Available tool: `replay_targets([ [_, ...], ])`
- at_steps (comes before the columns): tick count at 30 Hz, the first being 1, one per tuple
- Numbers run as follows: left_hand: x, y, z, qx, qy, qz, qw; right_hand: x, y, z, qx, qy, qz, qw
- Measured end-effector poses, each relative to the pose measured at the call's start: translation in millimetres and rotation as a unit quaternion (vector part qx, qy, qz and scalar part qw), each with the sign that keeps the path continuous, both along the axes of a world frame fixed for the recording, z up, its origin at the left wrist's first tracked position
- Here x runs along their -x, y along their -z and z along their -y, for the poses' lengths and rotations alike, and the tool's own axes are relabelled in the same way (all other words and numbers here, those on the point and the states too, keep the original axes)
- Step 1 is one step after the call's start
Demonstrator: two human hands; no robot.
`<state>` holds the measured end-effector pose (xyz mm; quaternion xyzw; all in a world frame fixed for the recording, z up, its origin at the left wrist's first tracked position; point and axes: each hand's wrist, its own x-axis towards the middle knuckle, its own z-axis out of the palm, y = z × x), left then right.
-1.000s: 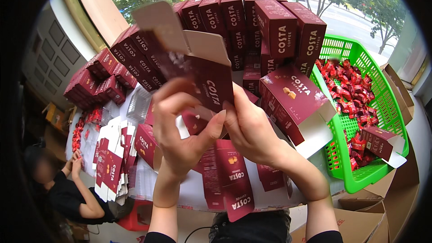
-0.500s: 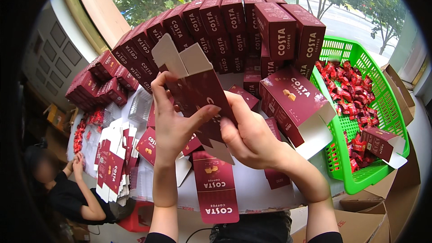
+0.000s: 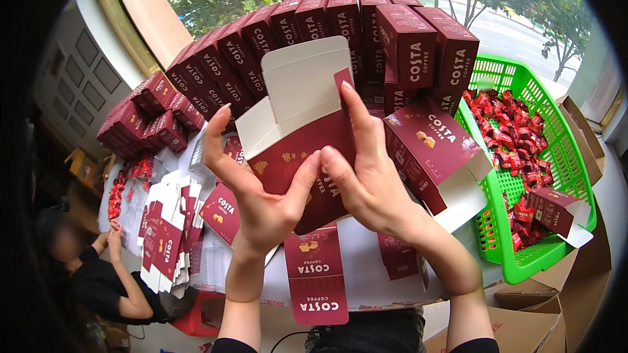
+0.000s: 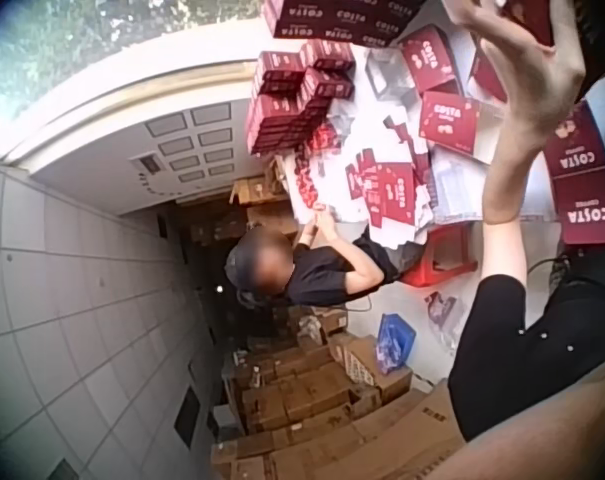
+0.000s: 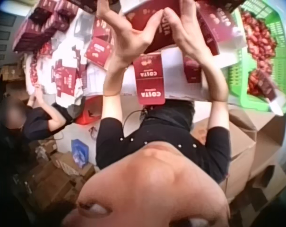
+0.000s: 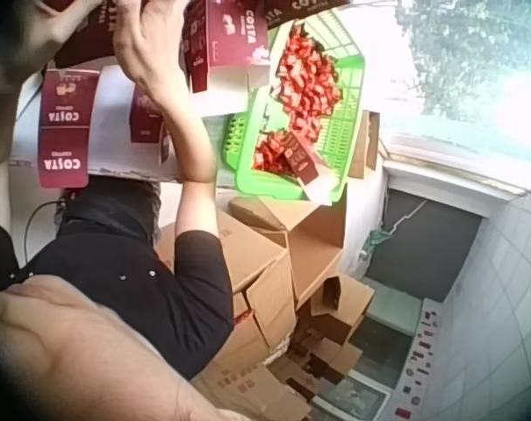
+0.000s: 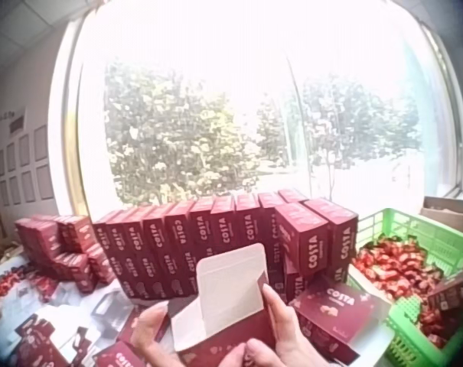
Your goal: The person assembles flat-packed cardboard boxes by folding and tucking flaps. They then place small red-wrapped items into the assembled boxes and close them. The person repeats this process with multiple boxes and items.
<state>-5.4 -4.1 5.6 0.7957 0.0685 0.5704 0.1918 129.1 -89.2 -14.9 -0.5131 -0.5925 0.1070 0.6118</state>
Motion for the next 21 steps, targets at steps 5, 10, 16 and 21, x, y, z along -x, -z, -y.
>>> replay_targets([
  [5, 0.2, 0.2, 4.4, 0.049, 0.155, 0.004, 0.987, -2.9, -12.3, 6.3, -0.066, -0.057, -0.132, 0.987],
  [10, 2.8, -2.5, -8.4, 0.033, 0.192, 0.007, 0.981, 11.7, -23.4, 18.7, -0.096, -0.065, -0.113, 0.987],
  [16, 0.9, 1.3, 2.5, 0.151, 0.269, 0.069, 0.949, 6.1, -10.7, 19.3, -0.123, -0.036, -0.035, 0.991],
  [21, -8.3, 6.4, -0.2, 0.138, 0.343, 0.148, 0.917, 10.5, -8.8, 18.1, -0.181, 0.031, 0.024, 0.983],
])
